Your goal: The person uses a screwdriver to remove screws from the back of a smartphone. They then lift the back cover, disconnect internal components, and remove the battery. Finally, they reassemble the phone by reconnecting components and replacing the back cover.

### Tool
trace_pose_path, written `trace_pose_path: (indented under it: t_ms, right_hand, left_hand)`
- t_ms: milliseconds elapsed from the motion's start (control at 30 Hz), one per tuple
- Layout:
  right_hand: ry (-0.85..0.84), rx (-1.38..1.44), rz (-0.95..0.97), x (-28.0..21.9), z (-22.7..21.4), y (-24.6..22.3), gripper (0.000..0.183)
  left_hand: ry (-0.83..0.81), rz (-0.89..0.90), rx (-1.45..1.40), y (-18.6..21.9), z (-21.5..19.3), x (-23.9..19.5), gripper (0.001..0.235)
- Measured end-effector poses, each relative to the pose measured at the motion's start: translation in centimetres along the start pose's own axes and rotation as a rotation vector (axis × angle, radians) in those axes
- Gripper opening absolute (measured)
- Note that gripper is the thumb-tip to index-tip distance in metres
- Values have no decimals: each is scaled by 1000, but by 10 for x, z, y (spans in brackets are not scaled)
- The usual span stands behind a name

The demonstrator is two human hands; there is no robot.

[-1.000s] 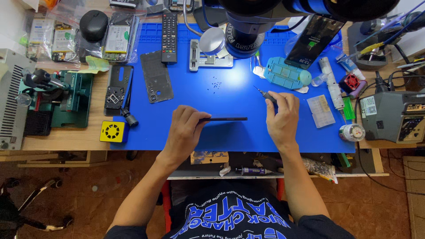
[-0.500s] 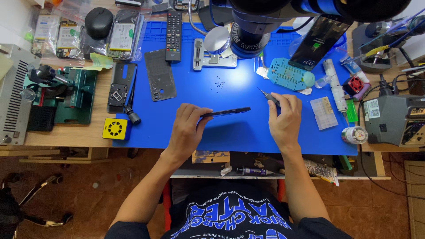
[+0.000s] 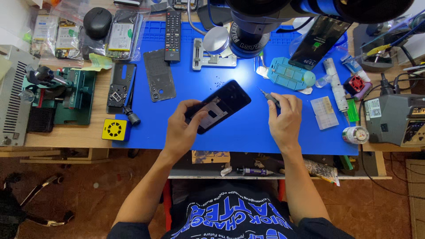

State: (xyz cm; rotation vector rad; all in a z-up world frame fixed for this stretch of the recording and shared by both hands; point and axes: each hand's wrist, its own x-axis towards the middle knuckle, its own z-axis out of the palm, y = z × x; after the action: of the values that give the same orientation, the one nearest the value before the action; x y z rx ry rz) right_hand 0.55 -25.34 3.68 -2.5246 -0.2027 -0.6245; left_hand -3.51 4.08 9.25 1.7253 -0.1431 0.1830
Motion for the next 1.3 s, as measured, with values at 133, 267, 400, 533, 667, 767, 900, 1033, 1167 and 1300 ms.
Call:
trace_pose_path:
  t_ms: [133,267,400,533,667,767,900,1033,1167,1300]
  right_hand:
    - [4,-15,-13,0,1,3,14]
    - [-16,1,-11,0,0,2,15]
    - [-5,2,-7,0,0,1,14]
    - [-9,6,-2,-1,2,4,15]
    - [1,-24,0,-2,5,7,16]
    - [27,-82,-3,0,7,12,17]
    - [47,-139,-24,0,8,14,19]
    - [76,-136,-12,-2,12,19,17]
    - [58,-145,0,2,6,22,16]
    - [62,-195,30,7,-1,32,16]
  left_hand:
    - [-23,-336,-370,-28,1,5,36]
    - [-182,-585,-738,-26,2,-1,51]
    - [-217,-682,-904,-43,9,-7,54]
    - [-254,-702,-956,-43,10,-8,58]
    - [-228,-708,-959,-39,10,-7,58]
    - [-242,-688,-941,-41,11,-7,58]
    - [-259,-639,-894,-30,9,-6,57]
    - [-272,-548,-857,-27,4,-3,58]
    - [-259,-464,-763,-28,2,-8,74]
    - [-251,-429,-763,-23,2,-10,79]
